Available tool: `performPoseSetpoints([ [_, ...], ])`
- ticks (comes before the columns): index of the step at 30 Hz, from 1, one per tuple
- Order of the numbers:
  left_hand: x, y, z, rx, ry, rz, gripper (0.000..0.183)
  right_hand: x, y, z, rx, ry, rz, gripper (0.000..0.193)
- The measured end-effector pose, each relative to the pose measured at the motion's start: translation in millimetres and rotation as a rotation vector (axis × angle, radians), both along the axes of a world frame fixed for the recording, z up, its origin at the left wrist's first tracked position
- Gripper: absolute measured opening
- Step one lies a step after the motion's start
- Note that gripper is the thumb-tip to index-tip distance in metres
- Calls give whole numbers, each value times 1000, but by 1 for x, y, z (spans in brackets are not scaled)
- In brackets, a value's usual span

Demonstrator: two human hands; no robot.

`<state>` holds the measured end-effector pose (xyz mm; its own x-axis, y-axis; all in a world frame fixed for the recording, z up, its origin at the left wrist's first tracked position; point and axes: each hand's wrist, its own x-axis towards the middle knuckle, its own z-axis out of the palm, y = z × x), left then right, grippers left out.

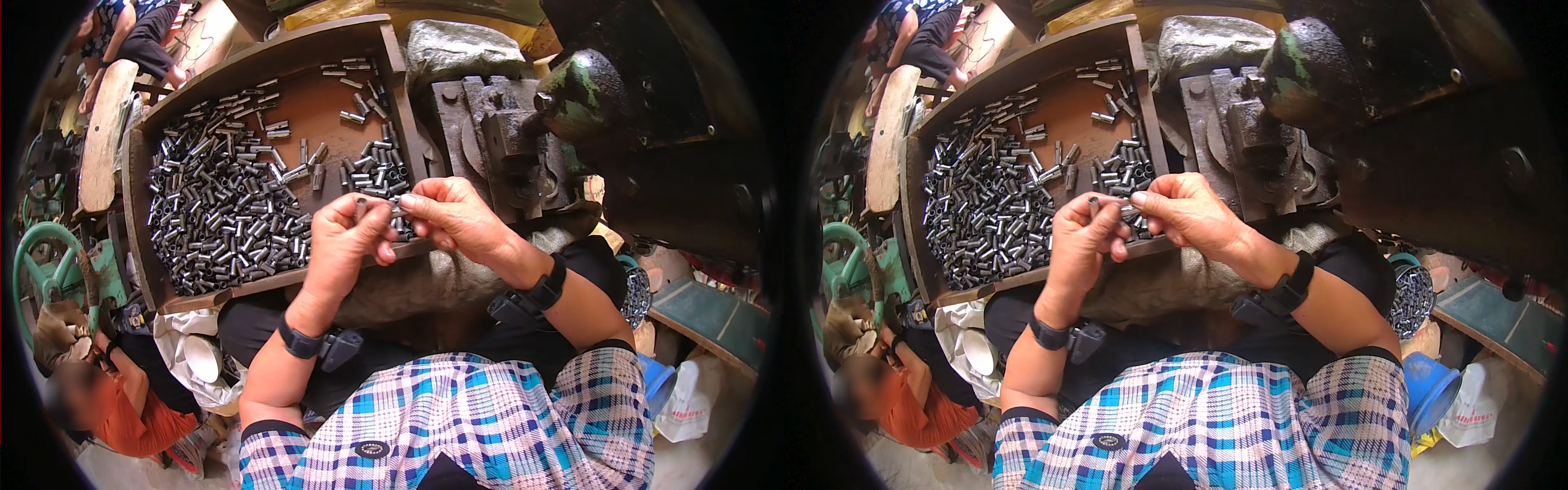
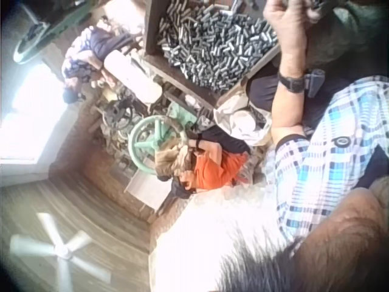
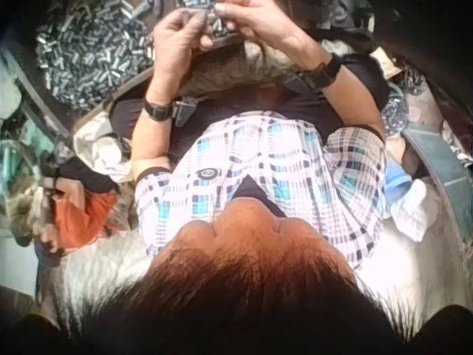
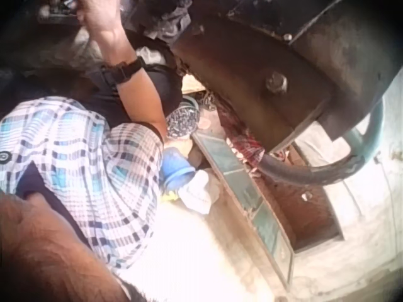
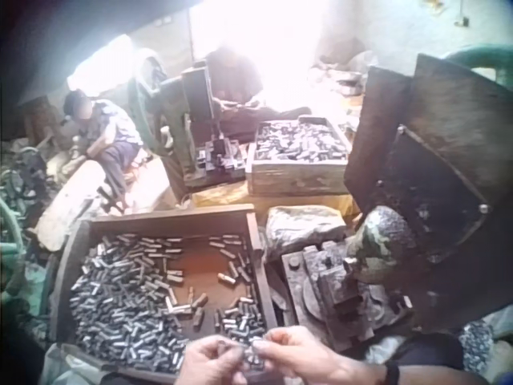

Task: Manually assembling small metal components and using a small press or jig.

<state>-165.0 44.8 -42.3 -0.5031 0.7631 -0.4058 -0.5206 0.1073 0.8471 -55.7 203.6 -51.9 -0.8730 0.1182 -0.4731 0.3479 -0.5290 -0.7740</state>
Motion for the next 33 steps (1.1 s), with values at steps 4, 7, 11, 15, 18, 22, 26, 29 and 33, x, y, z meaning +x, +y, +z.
performPoseSetpoints([
  [4, -14, -7, -3, 44, -199, -10, 20, -6, -6, 4, 102, 13, -75, 23],
  [7, -14, -9, -3, 103, -238, -42, 19, -2, -3, 5, 66, 88, -21, 23],
  [11, 4, -8, -1, 83, 47, -10, 18, -2, -3, 4, -13, 86, 2, 23],
  [15, 7, -3, 10, -83, 419, -7, 19, -3, -2, 1, -24, 31, -4, 23],
  [18, -5, -4, 3, 39, 79, 2, 18, -5, -1, 15, 102, 51, 30, 24],
  [22, -11, -4, 1, 117, -71, -80, 15, -2, 0, 21, 183, 92, 55, 24],
  [26, -7, 3, 4, 28, -61, -4, 15, -3, -4, 12, 87, 88, -22, 19],
  [29, -8, 3, 3, 12, -32, 10, 14, -2, -6, 21, 367, 67, -23, 26],
  [33, -1, 11, 4, 48, -79, 29, 14, 11, 3, 33, 1036, 226, -171, 29],
])
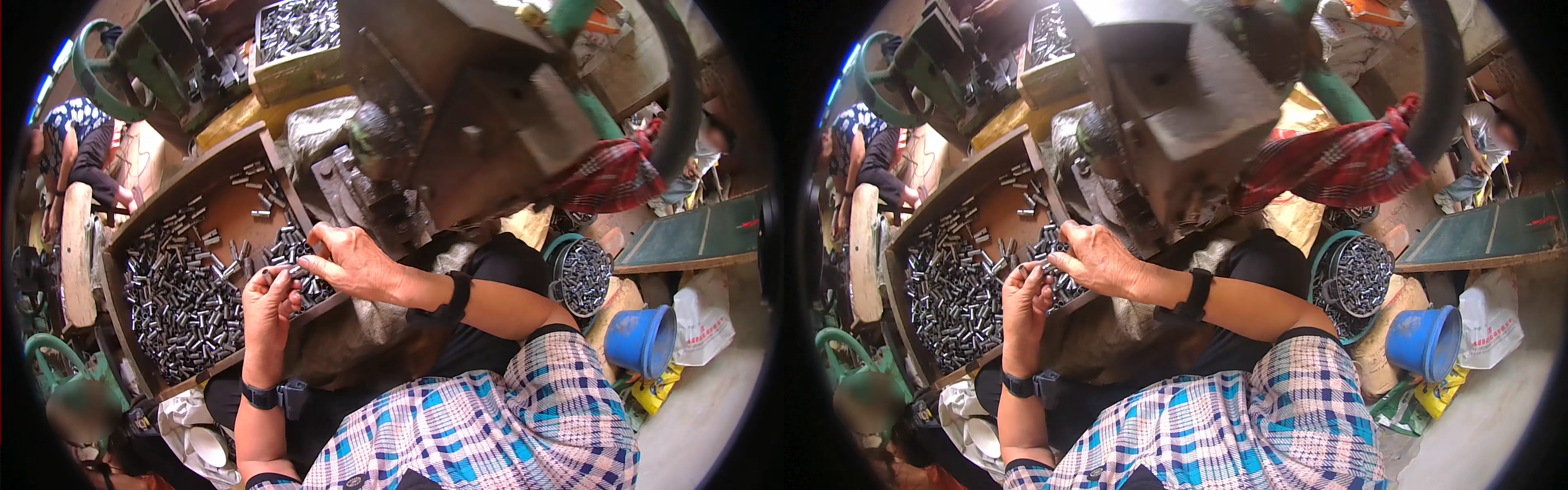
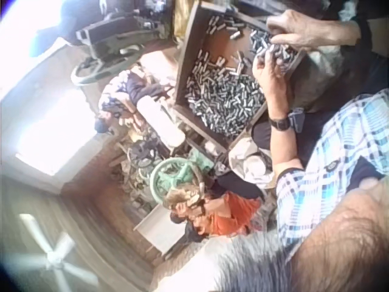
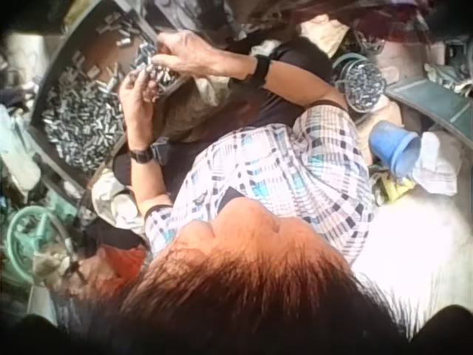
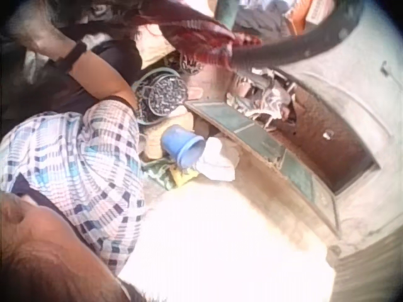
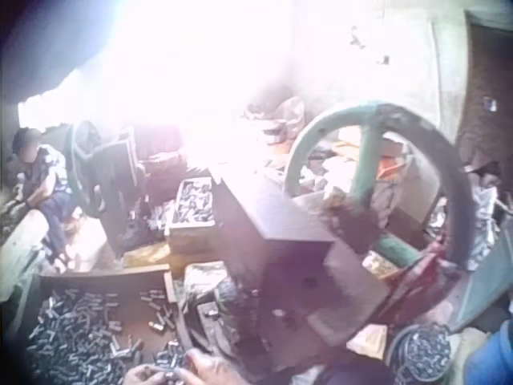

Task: Manually assembling small metal components and using a small press or jig.

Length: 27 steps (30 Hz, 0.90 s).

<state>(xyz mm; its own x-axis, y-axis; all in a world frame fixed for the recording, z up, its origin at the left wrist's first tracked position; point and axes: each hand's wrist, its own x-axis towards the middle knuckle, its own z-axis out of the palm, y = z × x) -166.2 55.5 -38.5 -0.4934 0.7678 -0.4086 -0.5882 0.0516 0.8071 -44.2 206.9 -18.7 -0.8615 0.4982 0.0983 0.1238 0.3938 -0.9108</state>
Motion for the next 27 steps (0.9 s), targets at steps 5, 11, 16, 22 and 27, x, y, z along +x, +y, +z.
performPoseSetpoints([
  [5, 6, -3, 25, -79, 98, 100, 12, 86, 0, 117, 512, 216, 81, 21],
  [11, 33, 45, 30, -16, 184, -80, 20, 211, 62, 160, 761, 615, -730, 36],
  [16, 28, 87, -3, -3, 296, -83, 18, 216, 117, 96, 217, 453, -841, 42],
  [22, 10, 113, -25, -13, 313, 25, 17, 215, 119, 91, 214, 631, -816, 49],
  [27, 8, 123, -32, -48, 307, -54, 17, 197, 114, 139, 379, 506, -798, 48],
])
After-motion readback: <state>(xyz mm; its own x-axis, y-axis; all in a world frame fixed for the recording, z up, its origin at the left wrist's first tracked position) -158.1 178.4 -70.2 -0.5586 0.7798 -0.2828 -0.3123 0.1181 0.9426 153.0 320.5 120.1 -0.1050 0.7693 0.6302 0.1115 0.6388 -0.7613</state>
